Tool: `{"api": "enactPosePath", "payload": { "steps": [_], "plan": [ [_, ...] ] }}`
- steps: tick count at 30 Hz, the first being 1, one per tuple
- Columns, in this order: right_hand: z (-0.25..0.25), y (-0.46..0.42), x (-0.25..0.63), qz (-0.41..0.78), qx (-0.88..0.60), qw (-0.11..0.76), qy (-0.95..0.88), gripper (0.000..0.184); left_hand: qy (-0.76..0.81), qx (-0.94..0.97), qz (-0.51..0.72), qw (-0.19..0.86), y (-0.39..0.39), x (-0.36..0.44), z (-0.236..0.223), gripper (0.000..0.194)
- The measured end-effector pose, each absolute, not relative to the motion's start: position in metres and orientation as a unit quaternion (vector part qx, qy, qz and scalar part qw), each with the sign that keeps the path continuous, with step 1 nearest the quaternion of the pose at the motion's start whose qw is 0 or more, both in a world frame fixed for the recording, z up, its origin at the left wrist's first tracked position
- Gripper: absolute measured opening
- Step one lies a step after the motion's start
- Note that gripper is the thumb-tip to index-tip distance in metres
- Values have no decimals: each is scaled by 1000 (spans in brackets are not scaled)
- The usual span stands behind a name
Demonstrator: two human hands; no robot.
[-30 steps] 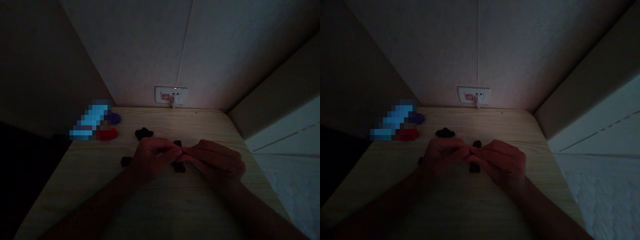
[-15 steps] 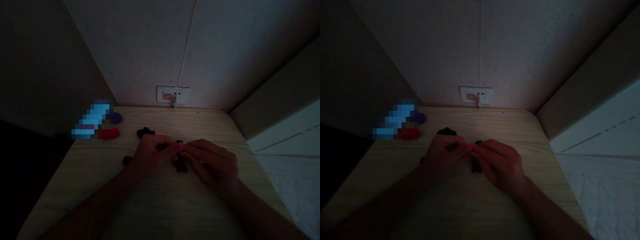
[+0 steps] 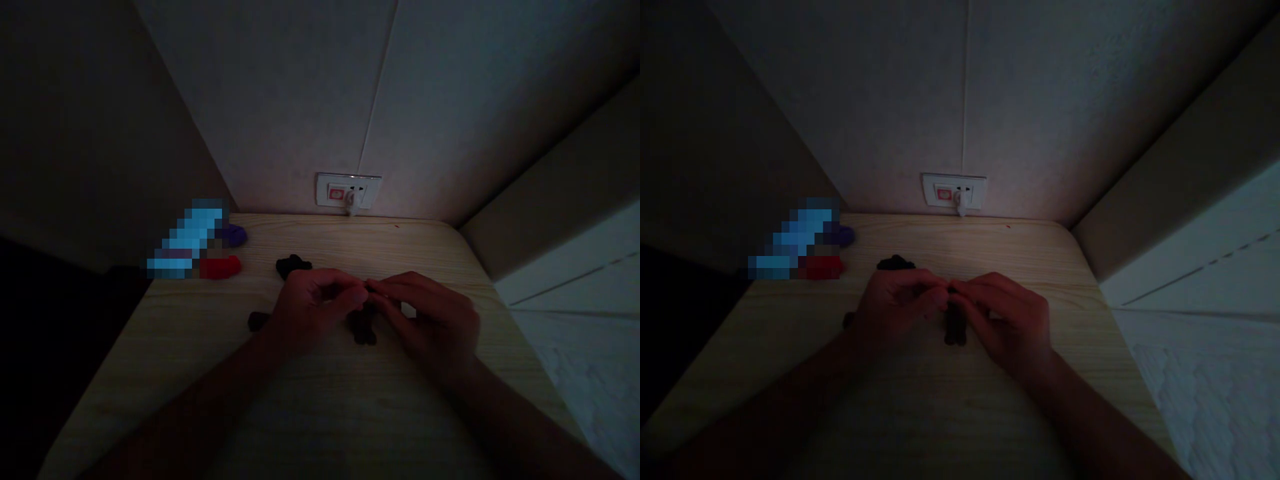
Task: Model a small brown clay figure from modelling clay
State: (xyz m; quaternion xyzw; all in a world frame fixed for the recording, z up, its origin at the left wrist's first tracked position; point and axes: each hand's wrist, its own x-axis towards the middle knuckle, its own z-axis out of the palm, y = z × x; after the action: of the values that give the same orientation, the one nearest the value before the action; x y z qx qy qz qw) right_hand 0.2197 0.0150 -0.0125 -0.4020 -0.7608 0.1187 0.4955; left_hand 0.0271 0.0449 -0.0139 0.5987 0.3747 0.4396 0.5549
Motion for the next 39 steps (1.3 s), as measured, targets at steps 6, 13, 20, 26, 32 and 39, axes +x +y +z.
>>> {"api": "enactPosePath", "payload": {
  "steps": [6, 13, 20, 26, 32, 39],
  "plan": [
    [-14, 17, 221, 127, -395, 491, -766, 23, 364, 600, 455, 548, 47, 27, -17, 6],
    [-15, 15, 222, 135, -380, 500, -766, 26, 359, 591, 444, 570, 48, 25, -17, 5],
    [-13, 15, 221, 124, -372, 493, -777, 21, 345, 597, 454, 563, 48, 26, -17, 9],
    [-12, 22, 229, 71, -474, 531, -699, 20, 403, 524, 513, 548, 61, 20, -17, 6],
    [-12, 25, 229, 144, -418, 507, -740, 28, 385, 557, 486, 552, 55, 23, -19, 3],
    [-11, 20, 224, 150, -370, 486, -778, 22, 362, 599, 437, 565, 50, 25, -20, 10]
  ]
}}
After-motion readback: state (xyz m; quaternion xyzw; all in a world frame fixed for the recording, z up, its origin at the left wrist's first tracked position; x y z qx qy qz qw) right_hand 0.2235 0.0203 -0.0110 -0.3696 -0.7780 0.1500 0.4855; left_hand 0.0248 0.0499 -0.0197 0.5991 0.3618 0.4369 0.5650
